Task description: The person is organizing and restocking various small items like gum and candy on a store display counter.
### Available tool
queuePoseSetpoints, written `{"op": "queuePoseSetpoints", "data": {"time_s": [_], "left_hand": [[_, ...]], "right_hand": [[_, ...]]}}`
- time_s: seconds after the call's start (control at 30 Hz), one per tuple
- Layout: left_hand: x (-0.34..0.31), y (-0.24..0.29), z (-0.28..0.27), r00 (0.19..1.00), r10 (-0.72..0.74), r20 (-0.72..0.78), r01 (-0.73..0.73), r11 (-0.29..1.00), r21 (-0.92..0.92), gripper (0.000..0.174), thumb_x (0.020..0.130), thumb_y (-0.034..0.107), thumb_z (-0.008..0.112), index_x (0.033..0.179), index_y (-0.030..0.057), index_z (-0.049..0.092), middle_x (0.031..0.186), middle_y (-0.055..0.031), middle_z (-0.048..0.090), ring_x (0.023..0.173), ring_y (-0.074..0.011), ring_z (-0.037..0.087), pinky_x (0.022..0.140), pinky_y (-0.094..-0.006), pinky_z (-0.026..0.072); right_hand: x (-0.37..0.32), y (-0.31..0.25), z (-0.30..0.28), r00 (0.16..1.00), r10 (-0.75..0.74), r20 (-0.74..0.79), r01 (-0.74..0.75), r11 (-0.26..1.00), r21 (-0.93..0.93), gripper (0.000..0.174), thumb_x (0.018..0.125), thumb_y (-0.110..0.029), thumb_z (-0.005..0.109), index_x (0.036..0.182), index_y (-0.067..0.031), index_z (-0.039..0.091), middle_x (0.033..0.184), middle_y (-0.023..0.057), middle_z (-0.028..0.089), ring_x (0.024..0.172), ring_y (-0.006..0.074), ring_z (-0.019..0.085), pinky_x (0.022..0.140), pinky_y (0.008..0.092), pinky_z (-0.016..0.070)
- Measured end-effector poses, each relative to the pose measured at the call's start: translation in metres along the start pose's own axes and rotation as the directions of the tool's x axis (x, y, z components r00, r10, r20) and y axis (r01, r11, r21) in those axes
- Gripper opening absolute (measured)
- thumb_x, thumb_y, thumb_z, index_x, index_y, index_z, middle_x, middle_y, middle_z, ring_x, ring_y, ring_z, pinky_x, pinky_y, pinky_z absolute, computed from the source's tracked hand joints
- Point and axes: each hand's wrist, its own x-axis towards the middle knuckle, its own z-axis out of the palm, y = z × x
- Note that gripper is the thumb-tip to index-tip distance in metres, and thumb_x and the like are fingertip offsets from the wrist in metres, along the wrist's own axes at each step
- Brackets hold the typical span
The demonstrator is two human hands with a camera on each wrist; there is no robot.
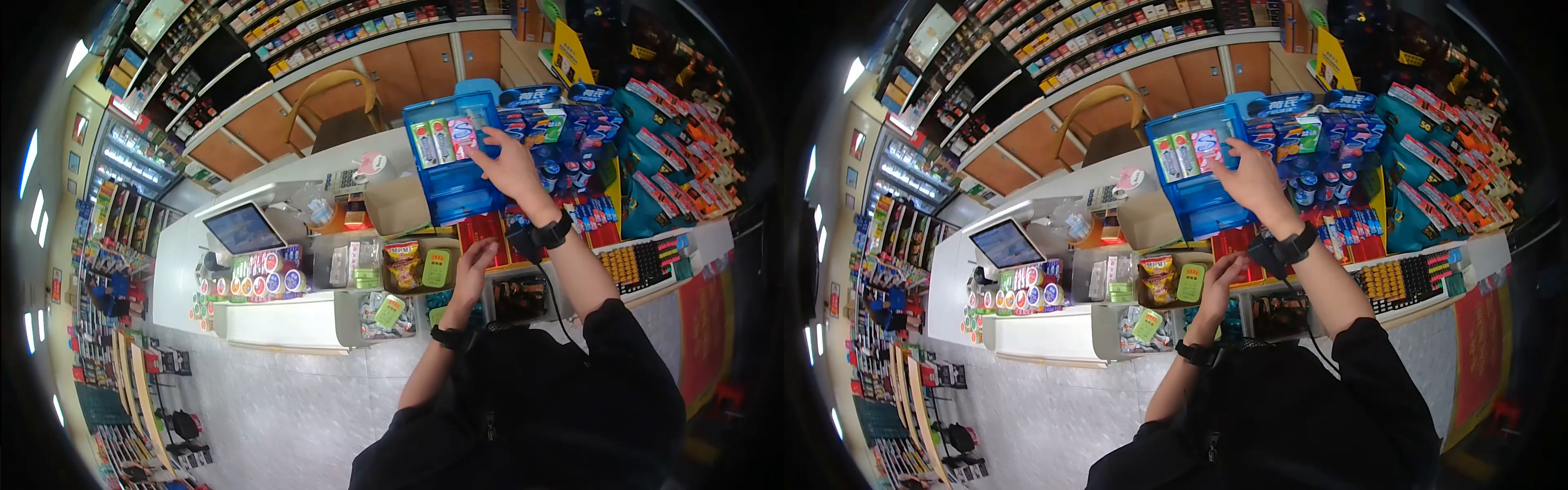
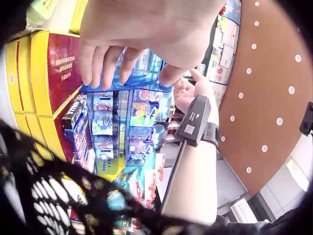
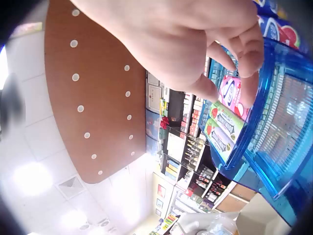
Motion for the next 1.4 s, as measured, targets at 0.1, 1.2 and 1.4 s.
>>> {"op": "queuePoseSetpoints", "data": {"time_s": [0.1,1.2,1.4], "left_hand": [[-0.006,-0.003,-0.005,0.999,0.000,-0.035,-0.001,0.999,-0.048,0.045,0.099,0.033,0.056,0.126,-0.0031,0.057,0.114,-0.0107,0.066,0.107,-0.0163,0.061,0.089,-0.0291,0.0449],[0.004,-0.034,0.009,0.975,-0.191,-0.111,0.178,0.977,-0.121,0.055,0.100,0.039,0.051,0.128,-0.0082,0.056,0.122,-0.0161,0.061,0.115,-0.0227,0.057,0.100,-0.0345,0.0431],[0.009,-0.030,0.014,0.980,-0.191,-0.058,0.182,0.975,-0.125,0.060,0.100,0.042,0.051,0.132,-0.0082,0.053,0.129,-0.0163,0.059,0.122,-0.0213,0.054,0.103,-0.0345,0.0403]], "right_hand": [[0.009,0.005,0.006,0.993,0.099,0.067,-0.103,0.992,0.069,0.059,0.086,-0.039,0.070,0.125,0.0038,0.059,0.107,0.0183,0.069,0.062,0.0220,0.071,0.062,0.0332,0.0547],[-0.154,0.118,0.028,0.933,0.344,0.104,-0.331,0.936,-0.121,0.030,0.085,-0.019,0.070,0.106,0.0027,0.069,0.083,0.0184,0.072,0.075,0.0287,0.071,0.066,0.0366,0.0547],[-0.144,0.091,0.013,0.974,0.219,0.053,-0.185,0.913,-0.364,0.029,0.085,-0.023,0.069,0.104,-0.0010,0.071,0.084,0.0171,0.071,0.076,0.0342,0.069,0.068,0.0414,0.0547]]}}
